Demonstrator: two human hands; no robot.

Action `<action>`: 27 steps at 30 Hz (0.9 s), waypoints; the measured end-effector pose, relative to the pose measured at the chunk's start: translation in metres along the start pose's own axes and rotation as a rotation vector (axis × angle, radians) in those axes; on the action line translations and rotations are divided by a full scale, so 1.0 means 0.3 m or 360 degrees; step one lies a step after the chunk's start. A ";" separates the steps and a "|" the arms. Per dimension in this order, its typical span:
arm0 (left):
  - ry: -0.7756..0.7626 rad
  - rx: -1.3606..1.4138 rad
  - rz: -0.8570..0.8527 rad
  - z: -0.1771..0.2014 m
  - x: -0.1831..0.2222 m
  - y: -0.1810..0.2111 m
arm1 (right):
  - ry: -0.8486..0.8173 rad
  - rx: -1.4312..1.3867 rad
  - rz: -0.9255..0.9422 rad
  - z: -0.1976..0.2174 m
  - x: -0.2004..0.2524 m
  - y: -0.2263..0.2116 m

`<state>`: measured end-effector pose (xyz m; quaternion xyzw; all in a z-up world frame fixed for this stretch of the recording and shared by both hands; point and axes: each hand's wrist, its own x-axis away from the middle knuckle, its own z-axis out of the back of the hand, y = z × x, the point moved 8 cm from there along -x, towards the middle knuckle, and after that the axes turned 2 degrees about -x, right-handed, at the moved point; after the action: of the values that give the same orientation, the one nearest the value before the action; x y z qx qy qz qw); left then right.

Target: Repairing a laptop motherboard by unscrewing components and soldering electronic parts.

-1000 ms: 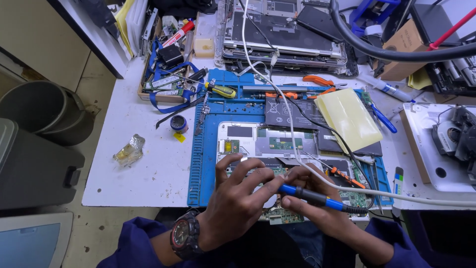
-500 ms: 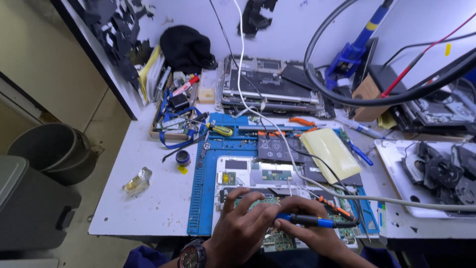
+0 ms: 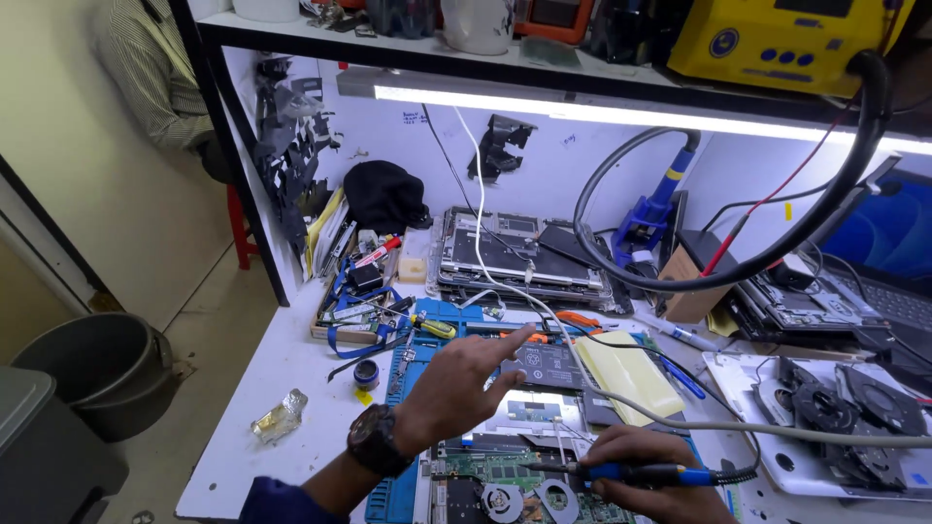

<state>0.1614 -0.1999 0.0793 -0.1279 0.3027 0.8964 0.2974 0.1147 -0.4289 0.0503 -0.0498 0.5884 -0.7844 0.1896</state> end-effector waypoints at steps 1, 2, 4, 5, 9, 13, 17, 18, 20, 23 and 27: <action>0.0011 -0.0003 -0.0003 -0.014 -0.035 -0.011 | -0.0002 0.0007 0.0010 0.012 0.001 -0.012; 0.0039 -0.0139 -0.0011 -0.029 -0.070 -0.019 | 0.0001 0.0038 -0.0165 0.028 0.007 0.005; 0.0072 -0.0272 -0.0020 -0.063 -0.141 -0.046 | 0.0006 0.0076 -0.0338 0.056 0.008 -0.004; 0.0165 -0.0387 -0.0133 -0.071 -0.174 -0.043 | -0.0036 0.0267 -0.0177 0.061 -0.003 -0.057; 0.0395 -0.0444 -0.0341 -0.076 -0.244 -0.022 | 0.0041 0.0543 -0.0127 0.138 -0.005 -0.090; 0.0649 -0.0362 -0.0456 -0.039 -0.223 0.015 | 0.0317 0.0975 0.0413 0.223 -0.030 -0.170; 0.0806 -0.0495 -0.0549 -0.020 -0.203 0.056 | 0.0666 0.1113 0.1018 0.282 -0.111 -0.316; 0.0881 -0.0662 -0.0596 -0.015 -0.192 0.078 | 0.0582 0.0868 0.1153 0.293 -0.148 -0.333; 0.0950 -0.0819 -0.0618 -0.044 -0.182 0.077 | 0.0579 0.0559 0.1011 0.278 -0.251 -0.350; 0.1124 -0.1050 -0.0718 -0.077 -0.167 0.068 | 0.0487 0.0119 0.0846 0.235 -0.406 -0.329; 0.1321 -0.1196 -0.0777 -0.034 -0.103 0.098 | 0.0256 -0.0174 0.0681 0.116 -0.528 -0.322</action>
<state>0.1684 -0.2392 0.0978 -0.6284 0.0184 0.7231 0.2860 0.2482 -0.3812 0.1747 0.1285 0.6405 -0.6947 0.3010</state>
